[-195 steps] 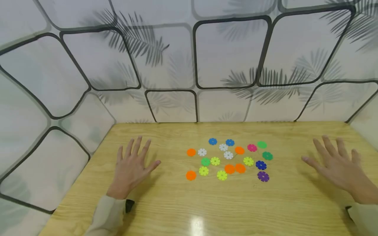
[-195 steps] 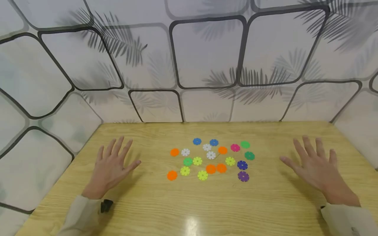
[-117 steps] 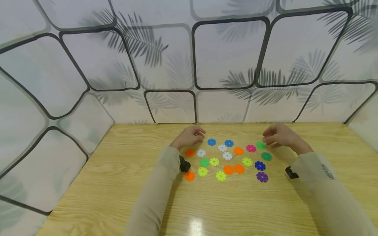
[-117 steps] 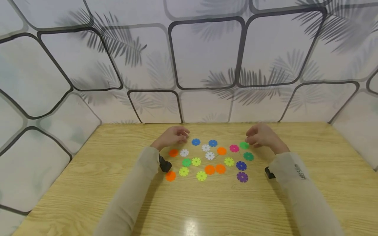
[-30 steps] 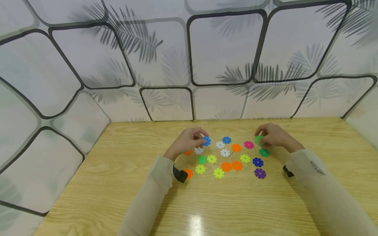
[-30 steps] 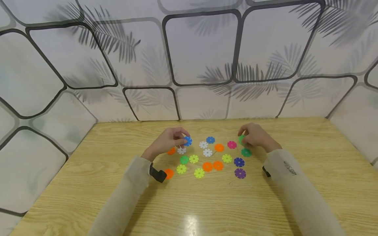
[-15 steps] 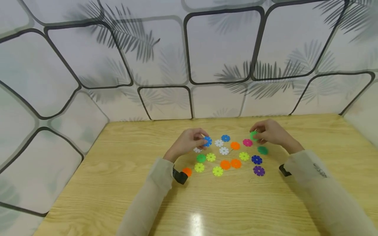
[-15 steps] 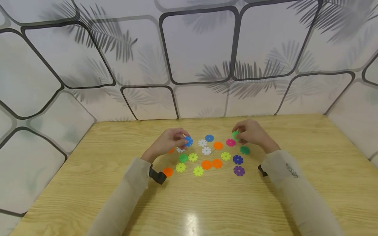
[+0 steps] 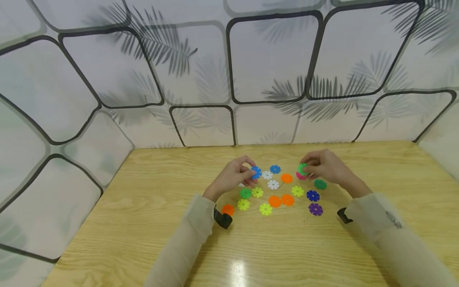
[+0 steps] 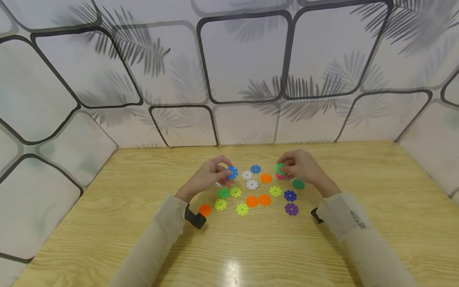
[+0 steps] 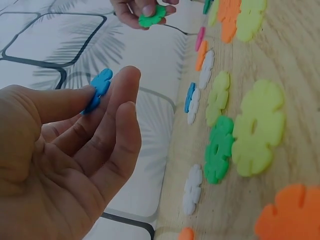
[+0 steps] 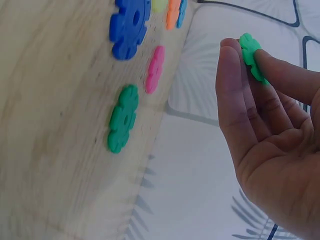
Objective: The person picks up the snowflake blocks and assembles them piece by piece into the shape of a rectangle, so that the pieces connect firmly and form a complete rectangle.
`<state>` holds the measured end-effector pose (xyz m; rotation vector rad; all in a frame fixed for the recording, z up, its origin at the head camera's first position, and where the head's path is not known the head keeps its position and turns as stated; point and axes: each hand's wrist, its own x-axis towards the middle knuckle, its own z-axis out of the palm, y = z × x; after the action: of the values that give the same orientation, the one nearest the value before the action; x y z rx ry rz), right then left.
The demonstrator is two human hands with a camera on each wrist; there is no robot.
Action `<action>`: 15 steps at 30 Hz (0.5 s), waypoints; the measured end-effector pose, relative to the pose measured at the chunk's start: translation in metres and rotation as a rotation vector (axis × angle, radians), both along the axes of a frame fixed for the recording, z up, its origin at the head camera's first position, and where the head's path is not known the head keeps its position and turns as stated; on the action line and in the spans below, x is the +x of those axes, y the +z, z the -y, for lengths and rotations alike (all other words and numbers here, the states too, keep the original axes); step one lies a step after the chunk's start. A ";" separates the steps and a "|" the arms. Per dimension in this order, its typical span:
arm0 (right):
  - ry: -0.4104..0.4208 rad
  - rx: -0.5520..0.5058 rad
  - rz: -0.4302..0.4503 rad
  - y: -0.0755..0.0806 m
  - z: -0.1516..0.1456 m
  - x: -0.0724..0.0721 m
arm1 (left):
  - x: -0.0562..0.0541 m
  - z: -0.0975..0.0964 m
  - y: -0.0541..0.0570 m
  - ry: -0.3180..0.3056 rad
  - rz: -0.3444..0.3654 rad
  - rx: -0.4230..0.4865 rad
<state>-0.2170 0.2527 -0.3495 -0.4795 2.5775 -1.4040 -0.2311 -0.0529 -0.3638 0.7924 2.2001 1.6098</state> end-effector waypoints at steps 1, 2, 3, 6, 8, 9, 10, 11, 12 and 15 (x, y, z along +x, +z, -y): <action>-0.003 -0.003 -0.010 0.000 0.002 0.001 | 0.000 -0.001 0.000 -0.002 0.004 0.005; -0.005 -0.011 -0.017 0.000 0.003 0.003 | 0.001 -0.001 -0.001 -0.003 0.005 0.008; -0.004 -0.020 -0.024 -0.001 0.005 0.004 | 0.002 -0.001 -0.001 -0.003 0.004 0.010; -0.001 -0.040 -0.038 -0.001 0.010 0.007 | 0.004 -0.002 -0.003 -0.011 -0.004 0.010; 0.003 -0.055 -0.045 -0.001 0.013 0.010 | 0.005 -0.002 -0.003 -0.025 -0.012 0.017; 0.007 -0.063 -0.045 -0.001 0.015 0.011 | 0.005 -0.002 -0.004 -0.029 -0.014 0.020; 0.009 -0.069 -0.049 -0.001 0.016 0.011 | 0.006 -0.002 -0.004 -0.033 -0.017 0.024; 0.014 -0.075 -0.051 -0.001 0.017 0.012 | 0.007 -0.003 -0.004 -0.037 -0.017 0.029; 0.020 -0.084 -0.052 -0.001 0.018 0.013 | 0.007 -0.004 -0.003 -0.040 -0.015 0.034; 0.043 -0.112 -0.056 -0.003 0.023 0.015 | 0.010 -0.006 -0.003 -0.034 0.009 0.036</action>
<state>-0.2025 0.2302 -0.3524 -0.5946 2.5246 -1.5479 -0.2207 -0.0469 -0.3665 0.8266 2.1463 1.6373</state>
